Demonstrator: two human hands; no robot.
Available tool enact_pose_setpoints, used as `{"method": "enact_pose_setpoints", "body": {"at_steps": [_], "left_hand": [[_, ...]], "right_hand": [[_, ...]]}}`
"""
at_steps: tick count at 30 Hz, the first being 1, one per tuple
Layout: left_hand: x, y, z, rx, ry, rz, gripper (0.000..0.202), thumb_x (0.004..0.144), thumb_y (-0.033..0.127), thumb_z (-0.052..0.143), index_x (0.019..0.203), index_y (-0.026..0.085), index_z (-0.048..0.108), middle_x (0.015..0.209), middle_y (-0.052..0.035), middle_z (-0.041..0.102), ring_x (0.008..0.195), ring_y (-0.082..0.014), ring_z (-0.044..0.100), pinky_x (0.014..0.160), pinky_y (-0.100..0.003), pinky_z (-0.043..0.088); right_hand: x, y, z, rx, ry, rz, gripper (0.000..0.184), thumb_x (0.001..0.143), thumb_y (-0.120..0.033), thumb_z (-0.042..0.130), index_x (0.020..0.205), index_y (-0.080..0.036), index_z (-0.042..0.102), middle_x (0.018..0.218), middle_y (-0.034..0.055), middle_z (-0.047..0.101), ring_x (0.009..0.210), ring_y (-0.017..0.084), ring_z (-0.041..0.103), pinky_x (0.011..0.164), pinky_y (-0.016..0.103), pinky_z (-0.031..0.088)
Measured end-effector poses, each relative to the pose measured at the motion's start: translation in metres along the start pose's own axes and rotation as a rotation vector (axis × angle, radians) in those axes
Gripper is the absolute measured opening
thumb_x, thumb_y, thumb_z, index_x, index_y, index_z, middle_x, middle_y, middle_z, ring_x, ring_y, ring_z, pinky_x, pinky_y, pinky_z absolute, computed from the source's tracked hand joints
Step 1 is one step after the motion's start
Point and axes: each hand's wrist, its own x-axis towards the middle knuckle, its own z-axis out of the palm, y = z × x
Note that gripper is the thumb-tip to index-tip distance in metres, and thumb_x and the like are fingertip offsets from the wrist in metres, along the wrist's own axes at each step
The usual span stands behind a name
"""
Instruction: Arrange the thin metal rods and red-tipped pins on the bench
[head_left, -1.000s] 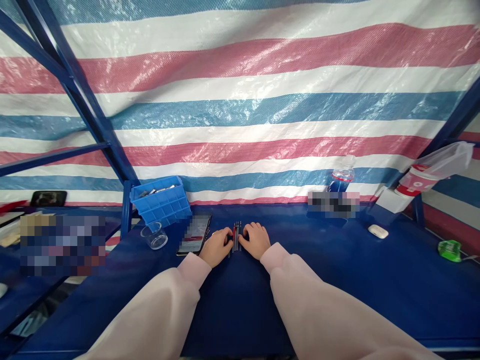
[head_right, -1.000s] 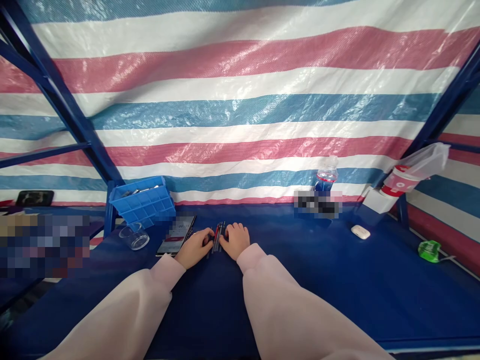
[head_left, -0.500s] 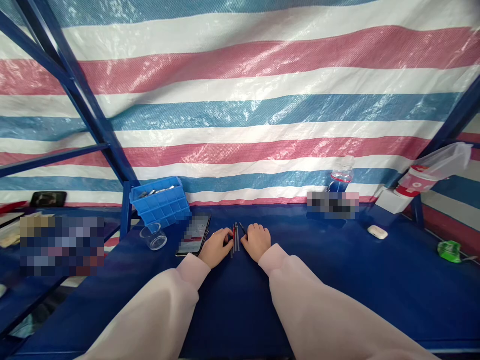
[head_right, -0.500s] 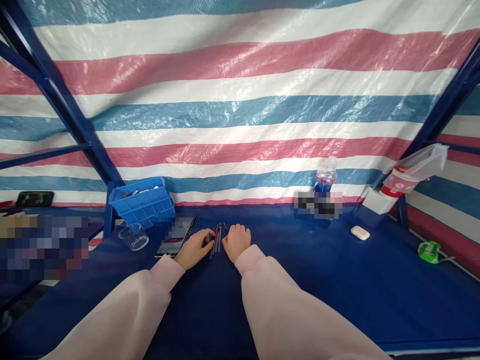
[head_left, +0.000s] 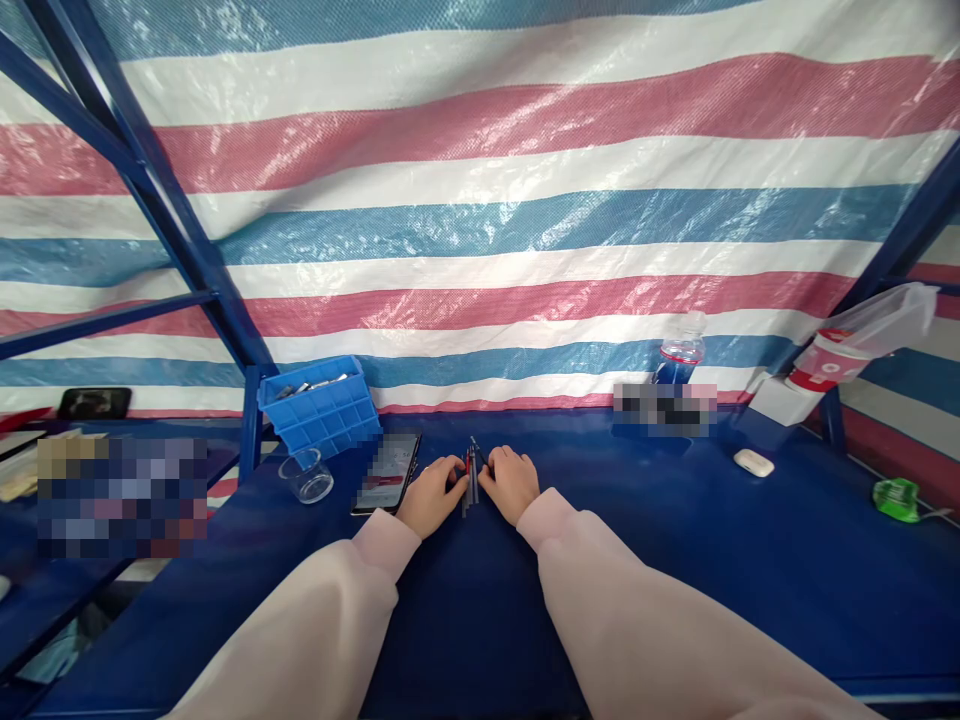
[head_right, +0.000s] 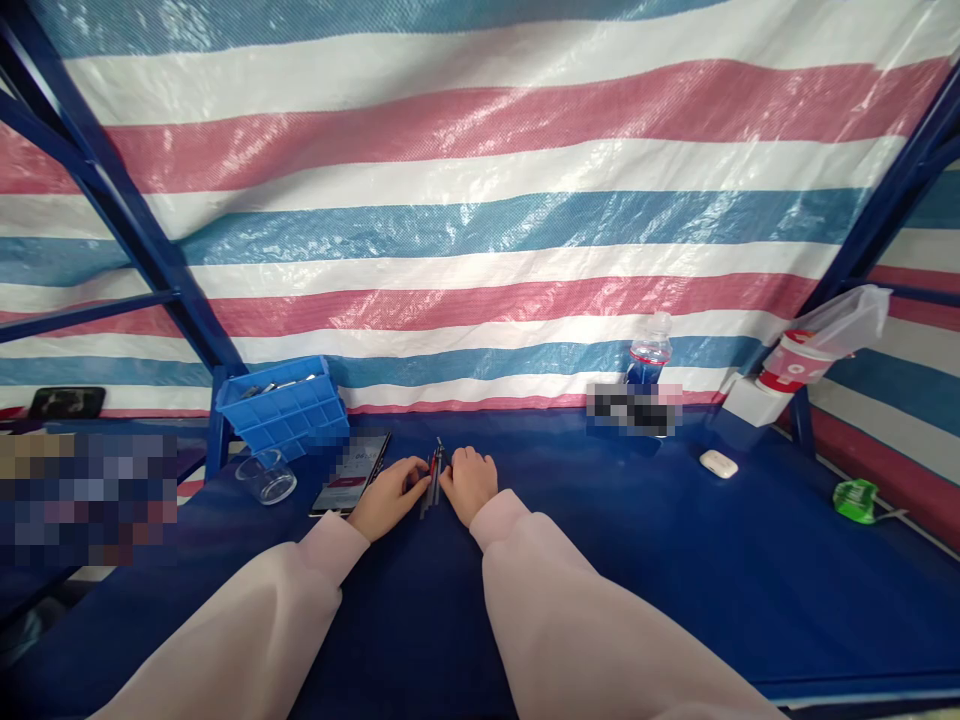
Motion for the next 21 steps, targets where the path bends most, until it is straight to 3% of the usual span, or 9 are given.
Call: {"method": "enact_pose_setpoints", "body": {"at_steps": [6,14,18,21], "left_hand": [[0.003,0.000,-0.001,-0.062,0.174,-0.100,0.031,0.084,0.045,0.038,0.089,0.021,0.057,0.085,-0.0013,0.060,0.071,-0.0144,0.055,0.064,-0.025,0.039],[0.012,-0.005,-0.003,-0.343,0.320,-0.175,0.035,0.079,0.048,0.043,0.070,0.018,0.059,0.064,0.0009,0.059,0.055,-0.0117,0.050,0.057,-0.023,0.039],[0.012,-0.008,-0.010,-0.291,0.411,-0.275,0.035,0.080,0.048,0.042,0.070,0.018,0.058,0.066,0.0011,0.059,0.054,-0.0111,0.049,0.057,-0.023,0.038],[0.013,-0.011,-0.021,-0.127,0.439,-0.374,0.035,0.083,0.047,0.038,0.072,0.020,0.057,0.072,-0.0001,0.060,0.062,-0.0131,0.052,0.058,-0.024,0.038]], "right_hand": [[0.000,0.000,0.004,0.191,0.091,-0.258,0.008,0.079,-0.019,0.052,0.072,-0.019,0.048,0.075,-0.0006,0.055,0.067,0.012,0.052,0.063,0.024,0.035],[-0.001,0.001,0.007,0.274,0.171,-0.339,0.006,0.077,-0.018,0.053,0.073,-0.019,0.050,0.073,-0.0009,0.054,0.063,0.011,0.051,0.060,0.022,0.037],[-0.001,0.001,0.007,0.299,0.199,-0.338,0.006,0.077,-0.018,0.052,0.072,-0.019,0.050,0.072,-0.0005,0.054,0.064,0.012,0.051,0.060,0.022,0.038],[-0.001,0.001,0.006,0.333,0.207,-0.328,0.006,0.078,-0.019,0.051,0.072,-0.019,0.050,0.073,-0.0005,0.053,0.063,0.011,0.051,0.061,0.022,0.039]]}}
